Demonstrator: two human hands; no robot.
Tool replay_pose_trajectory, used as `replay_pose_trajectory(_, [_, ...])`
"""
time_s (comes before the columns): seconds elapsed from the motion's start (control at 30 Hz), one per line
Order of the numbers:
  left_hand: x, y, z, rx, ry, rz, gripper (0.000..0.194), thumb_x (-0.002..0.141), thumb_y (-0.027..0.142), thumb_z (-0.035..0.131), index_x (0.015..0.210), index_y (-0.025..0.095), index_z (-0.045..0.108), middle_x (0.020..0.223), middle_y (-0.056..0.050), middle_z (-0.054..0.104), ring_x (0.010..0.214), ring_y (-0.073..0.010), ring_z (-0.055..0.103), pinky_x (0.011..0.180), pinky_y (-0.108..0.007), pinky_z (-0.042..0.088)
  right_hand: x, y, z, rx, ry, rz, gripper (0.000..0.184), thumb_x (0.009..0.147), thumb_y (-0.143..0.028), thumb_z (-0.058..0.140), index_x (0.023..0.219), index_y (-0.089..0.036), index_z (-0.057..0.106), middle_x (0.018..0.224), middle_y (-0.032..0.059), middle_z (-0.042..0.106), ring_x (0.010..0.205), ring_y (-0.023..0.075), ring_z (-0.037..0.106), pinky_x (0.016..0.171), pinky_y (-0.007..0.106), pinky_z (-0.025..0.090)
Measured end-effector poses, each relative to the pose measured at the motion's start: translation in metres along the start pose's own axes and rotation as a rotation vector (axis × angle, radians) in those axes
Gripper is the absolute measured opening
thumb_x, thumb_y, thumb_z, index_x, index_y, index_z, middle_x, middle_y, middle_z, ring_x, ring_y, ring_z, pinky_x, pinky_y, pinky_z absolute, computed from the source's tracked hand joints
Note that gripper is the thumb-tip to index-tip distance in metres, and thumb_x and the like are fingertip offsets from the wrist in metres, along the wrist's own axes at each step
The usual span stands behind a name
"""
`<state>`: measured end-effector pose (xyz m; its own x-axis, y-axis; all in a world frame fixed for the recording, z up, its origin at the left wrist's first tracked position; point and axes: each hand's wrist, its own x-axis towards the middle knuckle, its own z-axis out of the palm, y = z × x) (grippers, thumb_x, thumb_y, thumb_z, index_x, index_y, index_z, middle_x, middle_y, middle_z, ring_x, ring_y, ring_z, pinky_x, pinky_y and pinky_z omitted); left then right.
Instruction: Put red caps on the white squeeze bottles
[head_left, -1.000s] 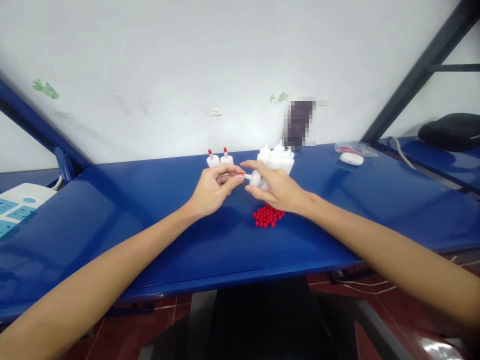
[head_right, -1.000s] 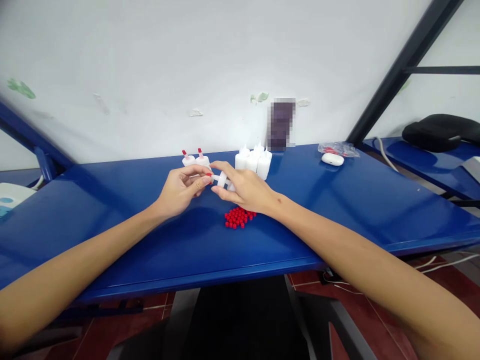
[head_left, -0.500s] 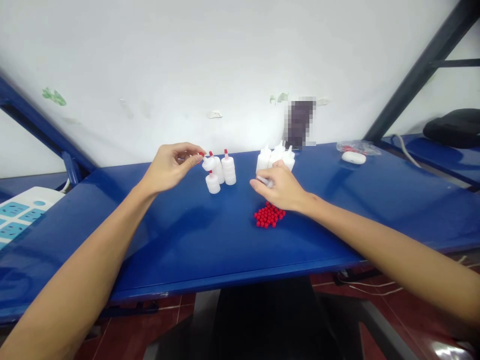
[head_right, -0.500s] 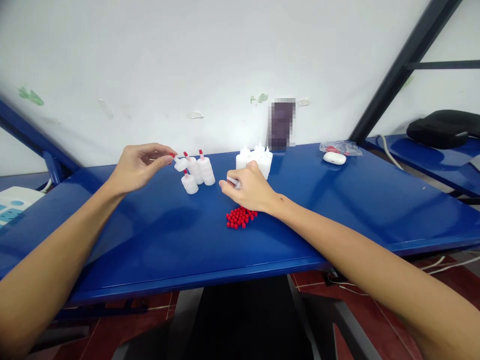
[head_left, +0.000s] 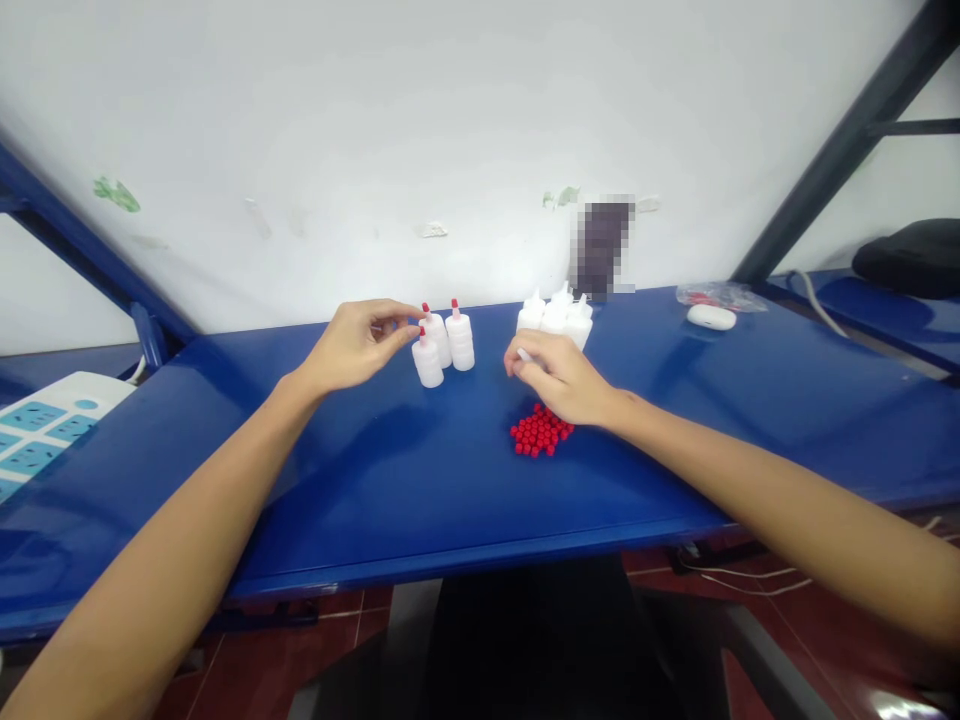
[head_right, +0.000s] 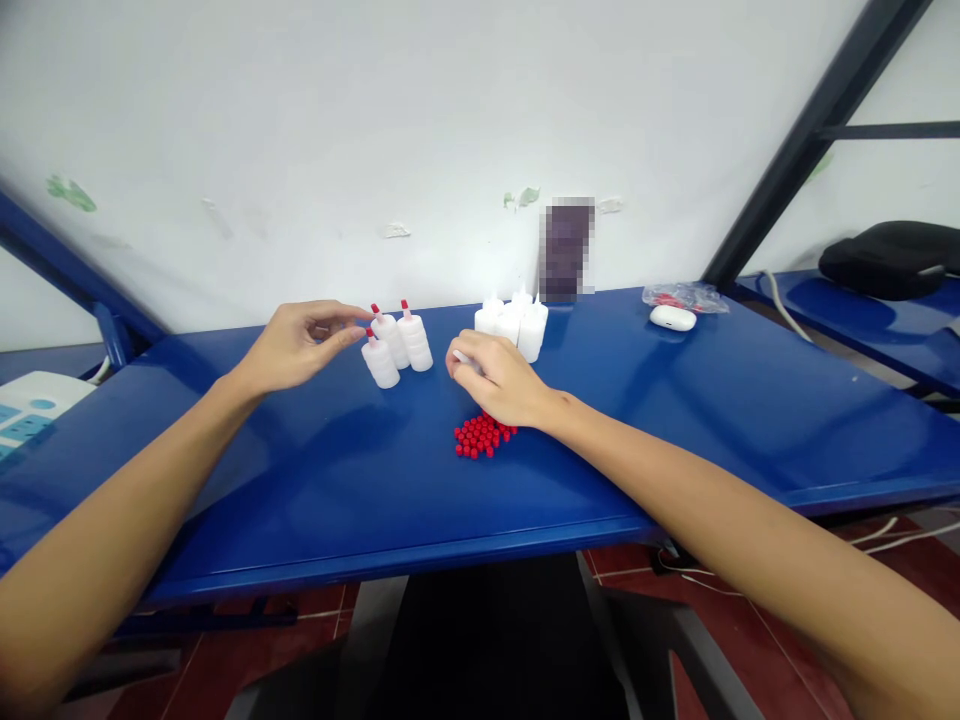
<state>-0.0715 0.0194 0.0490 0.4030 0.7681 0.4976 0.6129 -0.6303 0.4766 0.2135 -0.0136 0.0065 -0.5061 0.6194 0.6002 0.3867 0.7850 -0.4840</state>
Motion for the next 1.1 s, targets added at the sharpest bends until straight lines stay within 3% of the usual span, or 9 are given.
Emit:
replay_pose_trajectory(0.1, [-0.002,0.011,0.005,0.034,0.183,0.08,0.021,0.086,0.033,0.065,0.098,0.019,0.076,0.084,-0.005,0.071,0.064,-0.0134,0.056,0.061,-0.026,0.043,0.0,0.004,0.004,0.03,-0.003,-0.016,0.024,0.099,-0.025,0.041,0.1,-0.018,0.064,0.092,0.0042,0.058,0.072,0.014,0.055,0.073,0.031,0.045])
replay_pose_trajectory(0.2, [-0.007,0.026,0.021,0.134,0.342,0.301,0.014,0.086,0.025,0.063,0.091,0.021,0.076,0.081,-0.004,0.07,0.065,-0.0138,0.057,0.066,-0.028,0.047,-0.001,0.006,0.009,0.096,-0.033,0.032,0.028,0.102,-0.032,0.041,0.112,-0.021,0.064,0.098,0.0038,0.059,0.064,0.0109,0.055,0.074,0.031,0.048])
replay_pose_trajectory(0.37, [-0.017,0.039,0.058,0.157,0.19,0.671,0.027,0.088,0.013,0.059,0.11,0.025,0.07,0.101,-0.006,0.072,0.091,-0.0171,0.066,0.079,-0.029,0.052,0.0,0.001,0.012,0.047,-0.104,-0.031,0.021,0.1,-0.029,0.045,0.094,-0.018,0.061,0.085,0.0027,0.059,0.075,0.0152,0.055,0.072,0.03,0.044])
replay_pose_trajectory(0.53, [-0.022,0.042,0.072,0.138,0.093,0.675,0.03,0.092,0.012,0.056,0.117,0.026,0.066,0.111,-0.007,0.072,0.097,-0.0172,0.067,0.081,-0.03,0.053,0.0,-0.003,0.01,0.067,-0.14,-0.071,0.013,0.095,-0.021,0.048,0.082,-0.018,0.052,0.076,-0.0009,0.052,0.068,0.0132,0.048,0.065,0.027,0.038])
replay_pose_trajectory(0.67, [-0.022,0.045,0.071,0.147,0.063,0.673,0.027,0.092,0.013,0.056,0.114,0.024,0.066,0.11,-0.007,0.073,0.097,-0.0173,0.068,0.082,-0.03,0.054,-0.002,-0.001,0.007,0.112,-0.177,-0.084,0.018,0.096,-0.031,0.049,0.084,-0.018,0.052,0.078,-0.0006,0.052,0.07,0.0138,0.048,0.065,0.028,0.036])
replay_pose_trajectory(0.8, [-0.022,0.048,0.074,0.123,0.083,0.751,0.029,0.091,0.011,0.058,0.118,0.022,0.062,0.11,-0.008,0.072,0.097,-0.017,0.068,0.082,-0.029,0.056,-0.004,0.002,0.008,0.084,-0.199,-0.052,0.029,0.101,-0.039,0.043,0.082,-0.018,0.05,0.079,0.0002,0.052,0.07,0.0138,0.047,0.065,0.029,0.035])
replay_pose_trajectory(1.1, [-0.02,0.048,0.081,0.094,0.152,0.78,0.029,0.089,0.008,0.062,0.115,0.02,0.061,0.103,-0.006,0.072,0.095,-0.0173,0.065,0.083,-0.032,0.056,-0.003,-0.008,0.003,0.235,-0.232,-0.046,0.025,0.103,-0.04,0.04,0.086,-0.02,0.043,0.079,-0.0014,0.047,0.067,0.0124,0.043,0.065,0.028,0.037])
